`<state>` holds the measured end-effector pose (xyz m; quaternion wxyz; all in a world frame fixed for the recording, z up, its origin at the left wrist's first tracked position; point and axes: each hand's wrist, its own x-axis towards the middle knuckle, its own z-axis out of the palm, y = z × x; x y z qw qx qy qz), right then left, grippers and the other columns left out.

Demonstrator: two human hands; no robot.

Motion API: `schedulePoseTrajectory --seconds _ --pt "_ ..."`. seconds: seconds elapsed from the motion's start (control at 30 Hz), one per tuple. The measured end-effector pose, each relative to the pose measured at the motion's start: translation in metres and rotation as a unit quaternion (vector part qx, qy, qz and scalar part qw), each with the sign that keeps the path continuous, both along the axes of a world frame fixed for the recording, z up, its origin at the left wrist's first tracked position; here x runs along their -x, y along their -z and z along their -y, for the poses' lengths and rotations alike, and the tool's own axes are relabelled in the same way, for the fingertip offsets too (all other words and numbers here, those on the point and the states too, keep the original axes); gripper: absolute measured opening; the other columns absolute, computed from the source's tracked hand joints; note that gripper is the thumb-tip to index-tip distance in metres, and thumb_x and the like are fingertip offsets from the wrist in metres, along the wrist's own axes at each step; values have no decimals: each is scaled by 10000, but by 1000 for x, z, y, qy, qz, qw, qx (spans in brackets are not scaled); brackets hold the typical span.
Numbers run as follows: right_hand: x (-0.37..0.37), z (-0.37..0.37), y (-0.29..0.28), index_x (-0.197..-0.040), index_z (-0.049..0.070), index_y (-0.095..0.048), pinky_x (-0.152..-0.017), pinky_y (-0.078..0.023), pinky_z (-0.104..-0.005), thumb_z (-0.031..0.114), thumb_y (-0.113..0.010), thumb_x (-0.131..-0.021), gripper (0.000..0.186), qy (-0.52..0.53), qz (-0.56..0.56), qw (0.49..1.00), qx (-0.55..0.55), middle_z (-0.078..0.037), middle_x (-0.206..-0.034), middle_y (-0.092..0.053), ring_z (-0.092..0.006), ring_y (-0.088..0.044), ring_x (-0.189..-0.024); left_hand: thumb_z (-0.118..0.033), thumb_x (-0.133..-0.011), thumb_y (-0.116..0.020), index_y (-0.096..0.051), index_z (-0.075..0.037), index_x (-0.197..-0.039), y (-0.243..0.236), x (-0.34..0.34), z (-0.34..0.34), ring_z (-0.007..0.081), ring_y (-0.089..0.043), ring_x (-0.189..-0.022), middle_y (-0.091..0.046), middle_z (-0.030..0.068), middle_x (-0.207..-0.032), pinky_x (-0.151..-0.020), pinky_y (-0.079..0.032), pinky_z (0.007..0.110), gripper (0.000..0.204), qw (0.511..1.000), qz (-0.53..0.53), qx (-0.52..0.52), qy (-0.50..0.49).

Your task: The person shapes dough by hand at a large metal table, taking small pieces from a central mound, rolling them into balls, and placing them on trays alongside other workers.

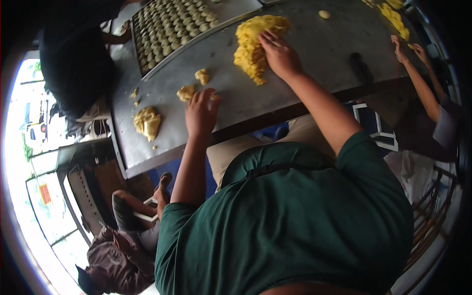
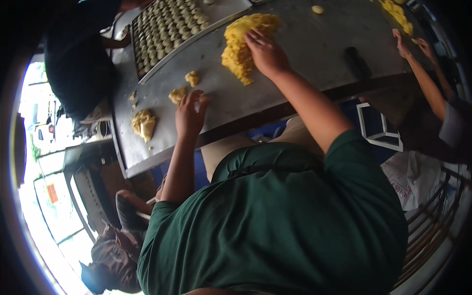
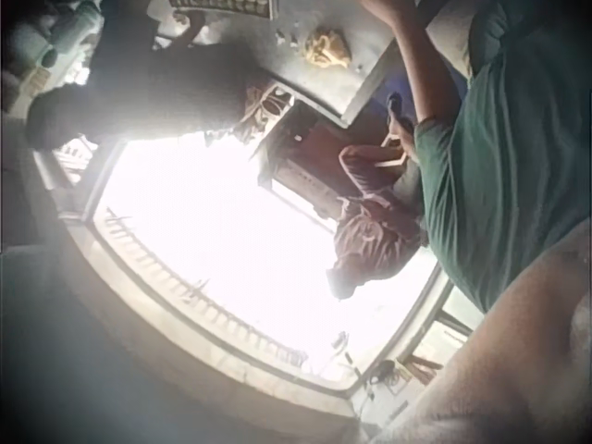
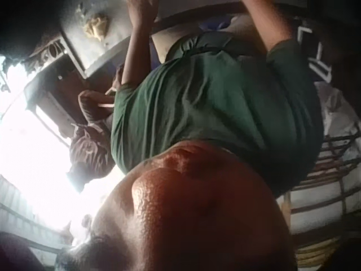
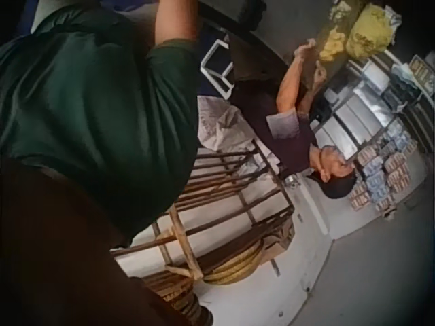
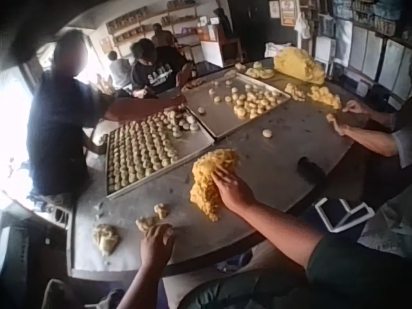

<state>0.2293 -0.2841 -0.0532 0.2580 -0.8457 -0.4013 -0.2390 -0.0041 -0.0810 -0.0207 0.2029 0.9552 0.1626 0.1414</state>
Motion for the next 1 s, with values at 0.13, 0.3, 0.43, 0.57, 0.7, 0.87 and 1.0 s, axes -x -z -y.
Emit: schedulePoseTrajectory --seconds 0.13,0.3,0.43,0.57,0.7,0.87,1.0 --pt "21 36 14 -1227 55 -704 -1016 -536 -411 115 -567 -965 302 -70 -72 985 140 -113 -1269 -708 -287 -659 -1206 -283 -912 -750 -688 -129 -1076 11 14 -11 327 -671 -1036 -712 109 -1071 -924 -505 433 234 998 35 -47 19" --pt "1 32 -16 -1145 137 -740 -881 -580 -414 147 -607 -970 220 -90 -178 978 61 -120 -1110 -741 -316 -707 -1049 -348 -900 -767 -669 -120 -1046 0 -15 -11 318 -669 -1023 -701 84 -1069 -884 -501 444 288 999 52 0 -10" --pt "8 12 -19 -1135 104 -726 -868 -578 -439 169 -584 -985 217 30 -125 986 109 -135 -1124 -731 -336 -699 -1045 -480 -852 -787 -629 -111 -948 -4 -42 -31 303 -685 -974 -710 67 -1031 -847 -493 457 412 982 27 -153 -105" --pt "19 24 -41 -1166 92 -725 -859 -576 -466 186 -594 -997 234 13 -217 941 260 -141 -1092 -728 -364 -698 -1013 -435 -882 -743 -674 -143 -1003 -2 -50 -44 285 -709 -951 -746 37 -939 -887 -476 458 323 988 -28 -91 -123" --pt "23 50 1 -1097 105 -741 -854 -584 -445 170 -668 -968 161 19 -93 995 -43 -96 -1073 -742 -346 -707 -985 -361 -915 -698 -709 -226 -1209 -4 -37 -37 258 -689 -1046 -758 14 -1001 -974 -441 460 324 980 -54 -163 -105" --pt "40 50 1 -1177 84 -722 -905 -578 -432 153 -669 -964 230 -25 -207 978 15 -105 -1205 -719 -325 -686 -1103 -342 -938 -713 -723 -263 -1263 6 7 -16 249 -646 -1161 -749 8 -1083 -1029 -420 443 335 990 3 -99 -98" --pt "20 24 7 -1141 98 -731 -880 -577 -432 142 -704 -934 213 27 -33 998 -36 -85 -1189 -723 -304 -694 -1070 -346 -949 -717 -729 -240 -1251 18 0 -12 286 -679 -1106 -752 31 -1097 -966 -492 442 320 996 37 -59 -54"
